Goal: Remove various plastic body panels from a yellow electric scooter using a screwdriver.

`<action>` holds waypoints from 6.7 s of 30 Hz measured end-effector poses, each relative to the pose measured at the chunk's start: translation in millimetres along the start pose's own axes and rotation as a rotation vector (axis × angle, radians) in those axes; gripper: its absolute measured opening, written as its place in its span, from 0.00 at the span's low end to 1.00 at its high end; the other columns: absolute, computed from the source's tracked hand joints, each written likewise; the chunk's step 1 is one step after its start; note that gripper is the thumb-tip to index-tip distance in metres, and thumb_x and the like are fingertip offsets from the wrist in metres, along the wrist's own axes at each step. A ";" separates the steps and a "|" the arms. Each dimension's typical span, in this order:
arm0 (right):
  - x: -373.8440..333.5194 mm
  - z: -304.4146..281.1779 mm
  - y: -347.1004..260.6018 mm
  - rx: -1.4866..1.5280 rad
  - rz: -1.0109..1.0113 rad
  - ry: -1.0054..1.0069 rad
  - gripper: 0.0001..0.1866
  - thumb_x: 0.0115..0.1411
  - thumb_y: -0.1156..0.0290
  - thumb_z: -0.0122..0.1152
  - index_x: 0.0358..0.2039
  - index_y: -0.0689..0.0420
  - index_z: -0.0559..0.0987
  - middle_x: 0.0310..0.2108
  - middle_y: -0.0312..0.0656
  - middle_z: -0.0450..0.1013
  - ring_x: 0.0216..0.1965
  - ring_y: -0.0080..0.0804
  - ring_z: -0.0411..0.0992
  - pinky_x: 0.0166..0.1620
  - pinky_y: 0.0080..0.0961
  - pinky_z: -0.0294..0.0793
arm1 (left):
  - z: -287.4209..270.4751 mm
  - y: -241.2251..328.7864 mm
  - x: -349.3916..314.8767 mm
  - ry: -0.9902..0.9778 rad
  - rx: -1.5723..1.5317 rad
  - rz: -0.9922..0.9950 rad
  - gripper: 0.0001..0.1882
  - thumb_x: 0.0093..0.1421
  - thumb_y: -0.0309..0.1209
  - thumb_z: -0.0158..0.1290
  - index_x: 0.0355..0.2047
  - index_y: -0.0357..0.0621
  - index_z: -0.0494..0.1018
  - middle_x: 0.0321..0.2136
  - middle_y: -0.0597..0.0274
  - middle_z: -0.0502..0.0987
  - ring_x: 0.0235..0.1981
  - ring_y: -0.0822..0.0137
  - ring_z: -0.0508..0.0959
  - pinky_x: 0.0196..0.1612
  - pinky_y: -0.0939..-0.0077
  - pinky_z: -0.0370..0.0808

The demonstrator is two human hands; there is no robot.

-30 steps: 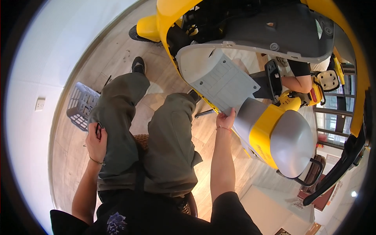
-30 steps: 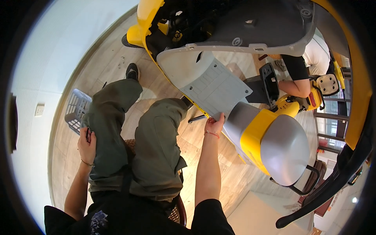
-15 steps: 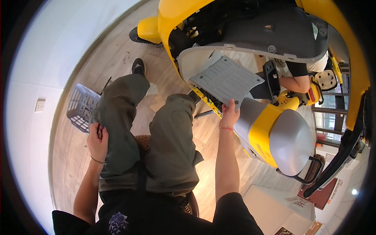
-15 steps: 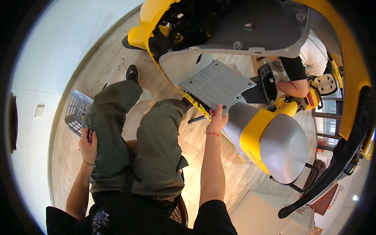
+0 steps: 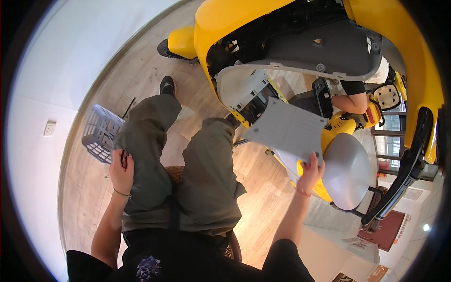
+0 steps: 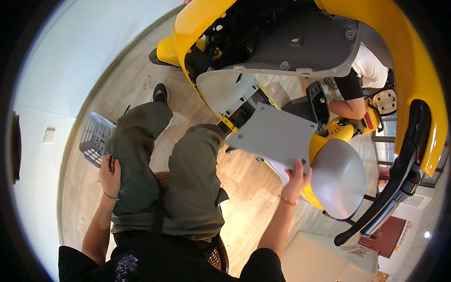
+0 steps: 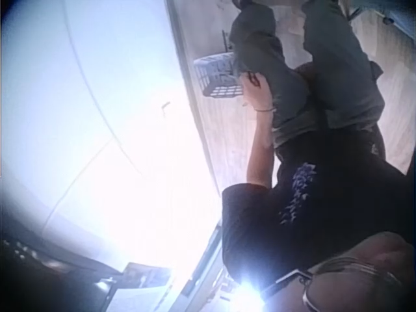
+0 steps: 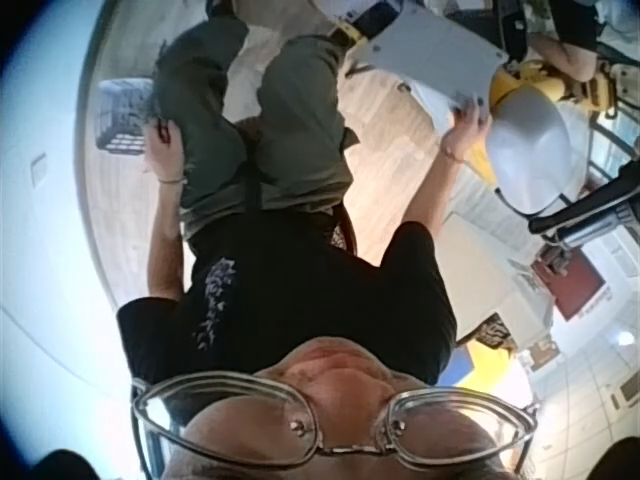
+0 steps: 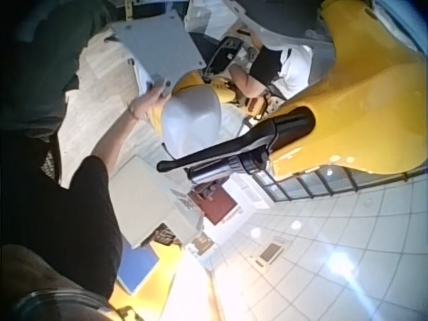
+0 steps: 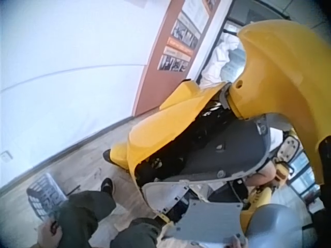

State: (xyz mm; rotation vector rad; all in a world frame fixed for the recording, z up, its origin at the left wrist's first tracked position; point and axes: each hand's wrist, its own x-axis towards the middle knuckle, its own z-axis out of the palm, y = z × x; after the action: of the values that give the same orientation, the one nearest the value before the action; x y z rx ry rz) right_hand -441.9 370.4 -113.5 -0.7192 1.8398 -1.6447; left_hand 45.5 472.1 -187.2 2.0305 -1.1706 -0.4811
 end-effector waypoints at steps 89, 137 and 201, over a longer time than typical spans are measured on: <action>-169.6 -127.7 325.8 -0.606 0.480 -0.419 0.18 0.50 0.63 0.55 0.38 0.60 0.77 0.35 0.50 0.76 0.40 0.44 0.74 0.44 0.31 0.72 | 14.8 45.4 6.6 -0.484 -0.243 -0.006 0.05 0.62 0.28 0.48 0.34 0.38 0.68 0.20 0.70 0.69 0.21 0.81 0.67 0.24 0.88 0.61; -109.4 154.5 16.7 -0.646 0.083 -0.851 0.10 0.62 0.71 0.52 0.38 0.64 0.75 0.21 0.40 0.75 0.22 0.22 0.73 0.27 0.18 0.71 | 151.6 100.0 70.1 -0.910 -0.321 0.818 0.12 0.55 0.34 0.51 0.37 0.41 0.70 0.35 0.58 0.75 0.40 0.56 0.73 0.45 0.64 0.69; -100.8 155.1 46.9 -1.534 -0.655 -0.646 0.08 0.56 0.76 0.53 0.36 0.59 0.77 0.37 0.44 0.73 0.42 0.42 0.69 0.47 0.34 0.66 | 132.9 -441.7 68.6 -0.043 -0.438 -1.090 0.10 0.57 0.33 0.45 0.28 0.43 0.75 0.25 0.63 0.75 0.23 0.71 0.74 0.24 0.73 0.71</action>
State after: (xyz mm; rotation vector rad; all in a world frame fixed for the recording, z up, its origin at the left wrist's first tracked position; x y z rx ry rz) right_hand -261.6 339.9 -168.0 -2.2576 2.1302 0.2184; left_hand 254.6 499.6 -603.2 2.0911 0.1507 -1.1689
